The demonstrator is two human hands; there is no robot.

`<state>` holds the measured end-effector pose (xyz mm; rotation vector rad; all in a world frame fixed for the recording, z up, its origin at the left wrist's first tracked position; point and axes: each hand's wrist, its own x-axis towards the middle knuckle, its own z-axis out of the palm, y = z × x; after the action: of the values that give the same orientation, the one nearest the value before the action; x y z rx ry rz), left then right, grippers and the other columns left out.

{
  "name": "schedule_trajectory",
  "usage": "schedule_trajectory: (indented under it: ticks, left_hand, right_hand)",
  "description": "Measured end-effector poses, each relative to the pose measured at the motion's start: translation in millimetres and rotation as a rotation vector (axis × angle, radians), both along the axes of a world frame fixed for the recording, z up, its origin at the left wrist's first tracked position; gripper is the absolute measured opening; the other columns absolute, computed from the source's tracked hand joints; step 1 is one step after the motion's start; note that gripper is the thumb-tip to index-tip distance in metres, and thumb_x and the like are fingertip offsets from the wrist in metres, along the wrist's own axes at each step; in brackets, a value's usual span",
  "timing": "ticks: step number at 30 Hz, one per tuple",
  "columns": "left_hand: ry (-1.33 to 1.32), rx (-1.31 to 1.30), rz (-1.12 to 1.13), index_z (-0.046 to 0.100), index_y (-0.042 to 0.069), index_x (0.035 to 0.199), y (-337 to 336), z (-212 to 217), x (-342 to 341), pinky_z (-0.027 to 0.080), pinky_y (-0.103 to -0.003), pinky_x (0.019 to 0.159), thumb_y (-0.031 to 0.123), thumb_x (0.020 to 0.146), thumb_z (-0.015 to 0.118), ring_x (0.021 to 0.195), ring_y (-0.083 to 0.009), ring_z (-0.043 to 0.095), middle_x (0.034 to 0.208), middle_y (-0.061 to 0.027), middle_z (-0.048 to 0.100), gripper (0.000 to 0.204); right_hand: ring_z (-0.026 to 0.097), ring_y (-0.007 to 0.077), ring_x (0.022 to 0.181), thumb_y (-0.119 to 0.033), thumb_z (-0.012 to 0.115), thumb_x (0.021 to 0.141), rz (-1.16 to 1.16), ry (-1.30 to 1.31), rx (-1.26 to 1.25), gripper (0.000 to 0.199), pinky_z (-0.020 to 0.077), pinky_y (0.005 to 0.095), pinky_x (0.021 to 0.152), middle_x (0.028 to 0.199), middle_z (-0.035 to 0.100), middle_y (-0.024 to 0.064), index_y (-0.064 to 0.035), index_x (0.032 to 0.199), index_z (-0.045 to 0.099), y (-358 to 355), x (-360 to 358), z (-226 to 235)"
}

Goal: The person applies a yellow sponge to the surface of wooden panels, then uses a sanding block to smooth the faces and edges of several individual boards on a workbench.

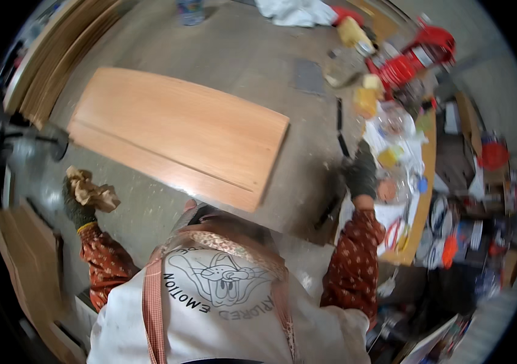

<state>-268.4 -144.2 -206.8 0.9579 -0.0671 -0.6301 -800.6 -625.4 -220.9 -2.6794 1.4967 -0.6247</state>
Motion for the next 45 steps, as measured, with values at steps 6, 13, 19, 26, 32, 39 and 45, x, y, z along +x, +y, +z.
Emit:
schedule_trajectory:
  ticks: [6, 13, 19, 26, 32, 39, 45]
  left_hand:
    - [-0.442, 0.560, 0.580, 0.065, 0.003, 0.092, -6.3, -13.2, -22.1, 0.049, -0.029, 0.070, 0.019, 0.085, 0.061, 0.073, -0.0165, 0.060, 0.079, -0.0046, 0.063, 0.017]
    - [-0.673, 0.933, 0.576, 0.064, 0.008, 0.101, 3.7, -5.3, -31.7, 0.047, -0.027, 0.071, 0.006, 0.074, 0.068, 0.074, -0.0113, 0.055, 0.082, -0.0002, 0.064, 0.027]
    - [-1.142, 1.003, 0.216, 0.050, 0.008, 0.129, -43.4, 45.4, -41.2, 0.049, -0.032, 0.079, -0.005, 0.072, 0.061, 0.094, -0.0217, 0.060, 0.122, -0.0124, 0.056, 0.060]
    - [-1.500, 1.338, 0.009, 0.039, 0.020, 0.140, -60.9, 70.5, -41.0, 0.052, -0.039, 0.069, -0.003, 0.066, 0.057, 0.094, -0.0331, 0.062, 0.141, -0.0216, 0.037, 0.079]
    - [-1.561, 1.315, -0.100, 0.031, 0.023, 0.143, -61.9, 46.0, -36.7, 0.052, -0.039, 0.065, 0.000, 0.065, 0.059, 0.082, -0.0306, 0.063, 0.146, -0.0195, 0.030, 0.086]
    - [-1.458, 1.278, -0.224, 0.029, 0.023, 0.144, -67.1, 46.2, -41.5, 0.048, -0.049, 0.083, 0.007, 0.076, 0.055, 0.104, -0.0396, 0.057, 0.148, -0.0177, 0.028, 0.074]
    - [-1.539, 1.111, 0.002, 0.037, 0.021, 0.140, -68.1, 26.1, -38.8, 0.051, -0.045, 0.074, 0.007, 0.078, 0.053, 0.097, -0.0320, 0.060, 0.145, -0.0175, 0.033, 0.065]
  right_hand:
    - [0.057, 0.0212, 0.083, -0.015, 0.057, 0.087, 0.050, 0.088, 0.186, 0.054, 0.0471, 0.0312, 0.077, 0.100, 0.057, 0.0095, -0.0014, 0.135, 0.036, -5.5, -54.5, -23.0]
    - [0.054, 0.0130, 0.078, -0.008, 0.055, 0.090, 0.250, -0.287, 0.339, 0.039, 0.0479, 0.0258, 0.068, 0.097, 0.058, 0.0056, 0.0003, 0.127, 0.046, 30.7, 61.9, 70.0]
    - [0.058, 0.0144, 0.081, -0.013, 0.052, 0.093, 0.555, -0.597, 0.644, 0.034, 0.0486, 0.0286, 0.071, 0.100, 0.061, 0.0078, 0.0015, 0.124, 0.049, 70.5, 177.8, 132.7]
    - [0.060, 0.0133, 0.082, -0.016, 0.051, 0.094, 1.023, -0.268, 0.492, 0.028, 0.0474, 0.0280, 0.074, 0.101, 0.066, 0.0081, -0.0019, 0.116, 0.060, 126.8, 315.3, 154.9]
    - [0.062, 0.0299, 0.089, -0.015, 0.055, 0.088, 1.354, -0.151, 0.150, 0.021, 0.0488, 0.0378, 0.078, 0.097, 0.067, 0.0106, -0.0099, 0.106, 0.066, 177.8, 430.5, 163.7]
    - [0.064, 0.0284, 0.082, -0.028, 0.059, 0.087, 1.306, 0.072, 0.111, 0.024, 0.0506, 0.0355, 0.073, 0.094, 0.067, 0.0106, -0.0114, 0.102, 0.068, 204.9, 510.0, 153.5]
    - [0.064, 0.0263, 0.080, -0.030, 0.058, 0.087, 1.326, 0.211, 0.082, 0.023, 0.0510, 0.0350, 0.069, 0.093, 0.068, 0.0081, -0.0182, 0.103, 0.069, 220.7, 516.1, 165.2]
